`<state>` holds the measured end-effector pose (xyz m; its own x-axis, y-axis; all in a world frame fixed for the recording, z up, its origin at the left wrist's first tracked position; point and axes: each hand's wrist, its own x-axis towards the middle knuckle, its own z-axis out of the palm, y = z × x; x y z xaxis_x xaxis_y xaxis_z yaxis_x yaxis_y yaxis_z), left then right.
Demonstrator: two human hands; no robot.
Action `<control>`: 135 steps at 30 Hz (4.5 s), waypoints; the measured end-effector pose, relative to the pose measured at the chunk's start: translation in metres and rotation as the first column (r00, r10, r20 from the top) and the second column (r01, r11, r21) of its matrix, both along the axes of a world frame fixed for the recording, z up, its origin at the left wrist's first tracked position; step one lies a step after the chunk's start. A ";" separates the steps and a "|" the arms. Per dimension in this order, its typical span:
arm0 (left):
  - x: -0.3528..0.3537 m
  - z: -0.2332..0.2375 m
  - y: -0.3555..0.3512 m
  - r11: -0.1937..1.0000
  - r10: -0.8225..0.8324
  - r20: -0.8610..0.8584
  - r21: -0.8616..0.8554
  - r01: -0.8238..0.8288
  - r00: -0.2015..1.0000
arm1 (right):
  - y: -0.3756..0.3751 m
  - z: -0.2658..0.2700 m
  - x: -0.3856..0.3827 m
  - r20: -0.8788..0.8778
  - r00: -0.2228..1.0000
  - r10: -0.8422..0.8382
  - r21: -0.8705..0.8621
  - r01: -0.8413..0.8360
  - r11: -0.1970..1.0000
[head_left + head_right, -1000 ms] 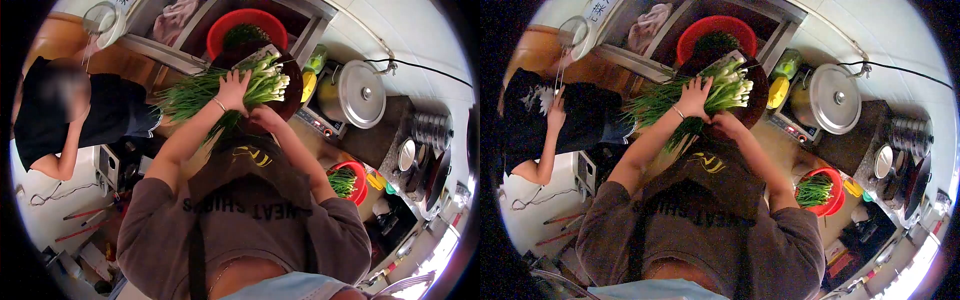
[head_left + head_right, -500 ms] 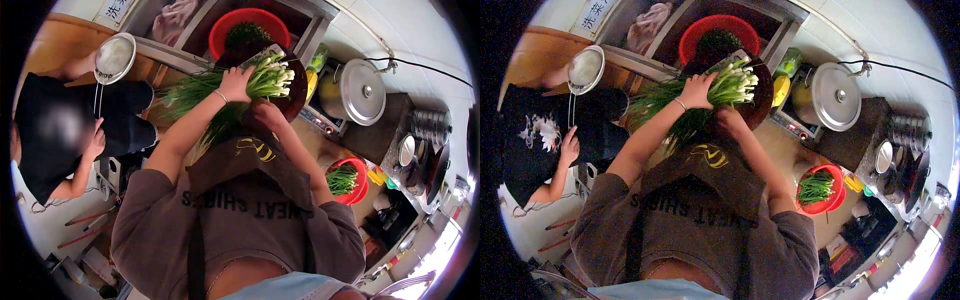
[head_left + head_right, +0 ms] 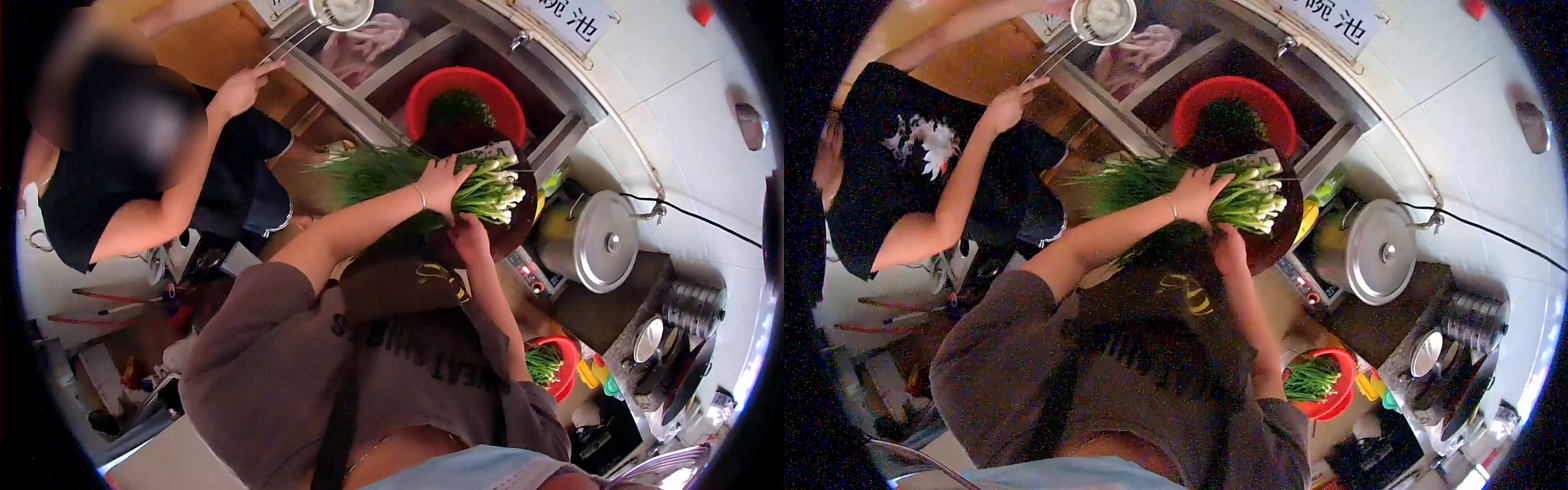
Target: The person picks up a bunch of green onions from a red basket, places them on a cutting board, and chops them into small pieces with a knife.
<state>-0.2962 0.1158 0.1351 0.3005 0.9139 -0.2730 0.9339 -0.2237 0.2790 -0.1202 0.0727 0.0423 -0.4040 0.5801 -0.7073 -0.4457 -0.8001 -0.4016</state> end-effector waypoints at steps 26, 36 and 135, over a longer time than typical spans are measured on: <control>-0.005 0.002 -0.001 0.998 -0.061 -0.046 0.003 0.061 0.997 | -0.018 0.004 -0.012 -0.079 0.996 -0.047 0.166 0.060 0.984; -0.001 0.002 -0.006 0.997 -0.081 -0.073 -0.026 0.079 0.994 | -0.002 0.086 -0.021 -0.416 0.897 -0.151 -0.033 0.151 0.988; -0.007 0.001 0.030 0.998 -0.046 -0.029 -0.033 0.045 0.999 | -0.044 0.077 0.085 0.361 0.923 -0.132 0.378 -0.016 0.926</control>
<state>-0.3028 0.1461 0.1361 0.3332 0.8900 -0.3113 0.9308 -0.2578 0.2592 -0.0353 0.0290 0.1196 -0.1103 0.8411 -0.5295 -0.2442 -0.5393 -0.8059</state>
